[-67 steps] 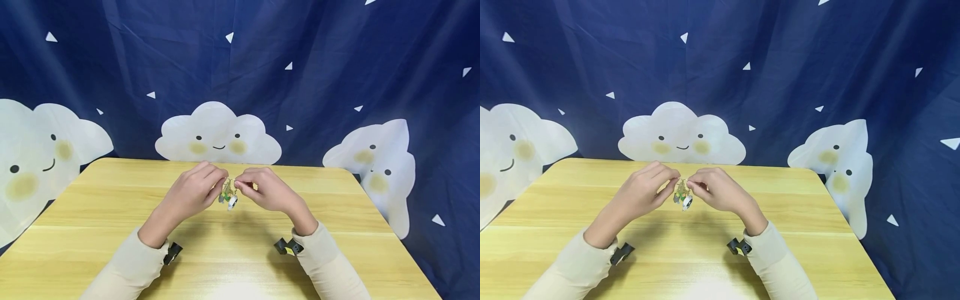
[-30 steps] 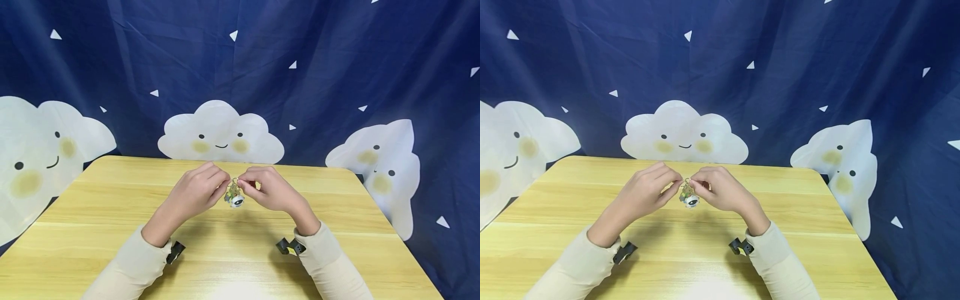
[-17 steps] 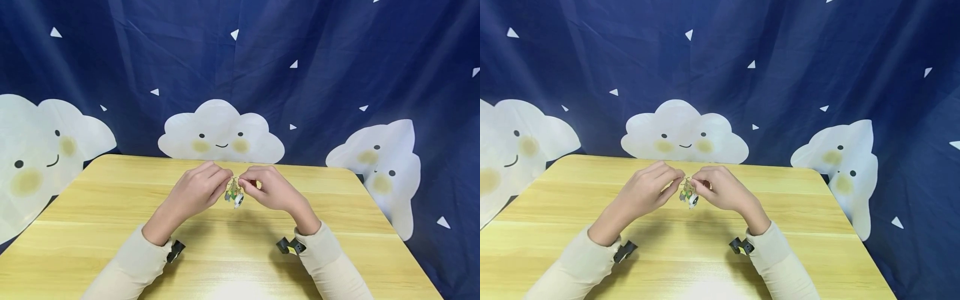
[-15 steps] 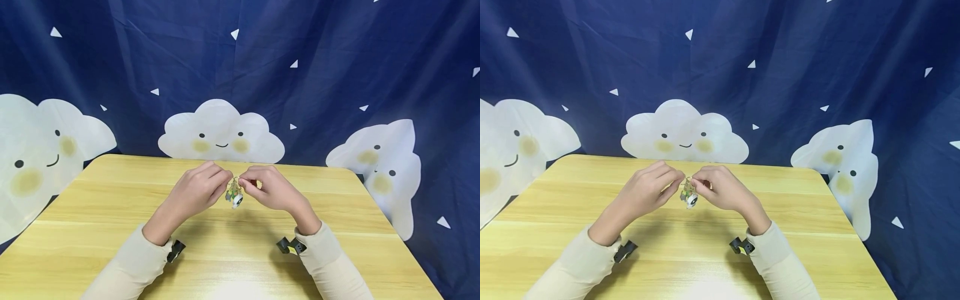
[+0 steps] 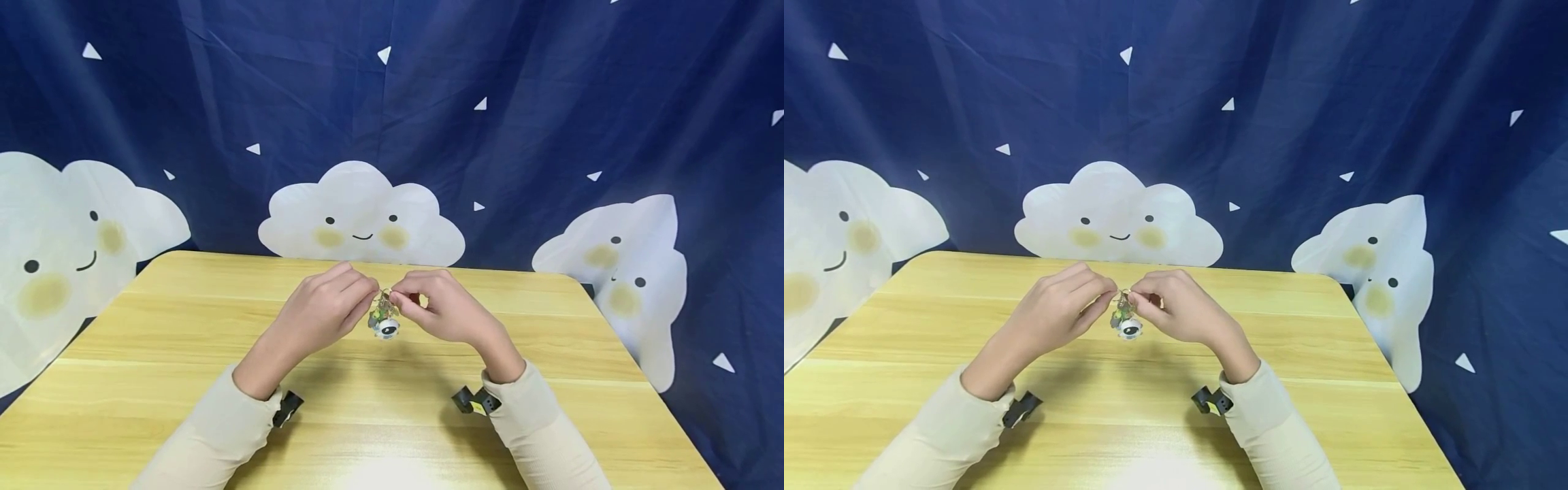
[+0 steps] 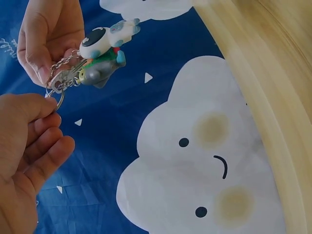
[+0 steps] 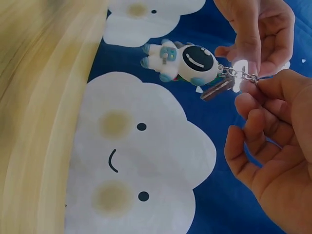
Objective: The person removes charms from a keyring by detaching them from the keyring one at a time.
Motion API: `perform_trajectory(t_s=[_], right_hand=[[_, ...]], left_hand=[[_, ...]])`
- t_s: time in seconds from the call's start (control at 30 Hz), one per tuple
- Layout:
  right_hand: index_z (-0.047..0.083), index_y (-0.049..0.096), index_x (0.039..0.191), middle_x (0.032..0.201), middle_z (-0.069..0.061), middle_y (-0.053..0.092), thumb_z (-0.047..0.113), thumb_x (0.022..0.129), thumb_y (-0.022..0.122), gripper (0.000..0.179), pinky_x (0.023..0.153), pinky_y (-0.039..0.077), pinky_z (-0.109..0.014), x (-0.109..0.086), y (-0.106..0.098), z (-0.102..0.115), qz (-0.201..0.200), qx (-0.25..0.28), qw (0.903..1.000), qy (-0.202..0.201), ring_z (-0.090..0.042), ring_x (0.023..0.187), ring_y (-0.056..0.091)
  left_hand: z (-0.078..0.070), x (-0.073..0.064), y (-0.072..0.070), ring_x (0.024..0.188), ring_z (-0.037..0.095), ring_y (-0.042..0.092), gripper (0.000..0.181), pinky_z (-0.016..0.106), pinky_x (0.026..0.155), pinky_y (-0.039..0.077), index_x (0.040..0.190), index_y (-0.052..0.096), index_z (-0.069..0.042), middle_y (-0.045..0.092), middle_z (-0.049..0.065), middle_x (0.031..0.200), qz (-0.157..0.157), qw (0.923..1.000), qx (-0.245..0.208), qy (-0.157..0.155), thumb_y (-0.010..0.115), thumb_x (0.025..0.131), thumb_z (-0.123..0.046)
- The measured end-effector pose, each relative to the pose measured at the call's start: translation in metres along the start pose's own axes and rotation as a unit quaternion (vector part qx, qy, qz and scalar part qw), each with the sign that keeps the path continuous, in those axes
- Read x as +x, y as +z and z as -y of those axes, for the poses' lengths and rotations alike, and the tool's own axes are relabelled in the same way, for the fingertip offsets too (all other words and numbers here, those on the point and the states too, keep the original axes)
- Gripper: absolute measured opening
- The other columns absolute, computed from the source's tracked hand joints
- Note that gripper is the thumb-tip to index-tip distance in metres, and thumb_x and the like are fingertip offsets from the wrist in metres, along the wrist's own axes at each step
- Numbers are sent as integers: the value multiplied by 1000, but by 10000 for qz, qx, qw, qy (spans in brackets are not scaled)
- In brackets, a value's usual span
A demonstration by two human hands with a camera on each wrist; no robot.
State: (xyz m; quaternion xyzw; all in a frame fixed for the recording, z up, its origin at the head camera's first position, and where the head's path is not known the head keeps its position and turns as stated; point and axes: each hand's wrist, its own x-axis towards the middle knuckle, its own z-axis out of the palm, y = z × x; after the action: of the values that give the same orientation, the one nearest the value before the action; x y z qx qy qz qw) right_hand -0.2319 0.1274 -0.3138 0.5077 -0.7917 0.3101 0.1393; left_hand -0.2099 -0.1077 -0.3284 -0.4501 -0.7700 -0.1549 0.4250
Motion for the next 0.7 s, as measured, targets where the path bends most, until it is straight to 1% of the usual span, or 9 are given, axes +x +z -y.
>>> perform_trajectory(t_s=[0.2,0.5,0.7], right_hand=[[12,77,91,77,9,62,10,102,62,18,60,45,-26,0,1,-1,64,87,9999,129,-6,68,51],[11,77,91,76,8,61,9,102,61,19,61,46,-24,-1,2,-4,74,105,9998,152,-6,69,52],[12,77,93,78,9,63,10,102,61,19,61,46,-24,-1,2,-6,103,61,9998,140,-5,69,53]], left_hand=[[0,0,0,74,18,61,9,27,58,52,96,70,-4,69,3,84,-25,10000,1,-4,74,89,-1],[0,1,-1,73,19,59,8,27,58,51,97,70,-4,69,4,85,-14,10000,14,8,74,90,-2],[0,1,-1,73,19,59,9,26,57,51,97,69,-3,69,4,85,-10,10000,21,0,74,90,-2]])
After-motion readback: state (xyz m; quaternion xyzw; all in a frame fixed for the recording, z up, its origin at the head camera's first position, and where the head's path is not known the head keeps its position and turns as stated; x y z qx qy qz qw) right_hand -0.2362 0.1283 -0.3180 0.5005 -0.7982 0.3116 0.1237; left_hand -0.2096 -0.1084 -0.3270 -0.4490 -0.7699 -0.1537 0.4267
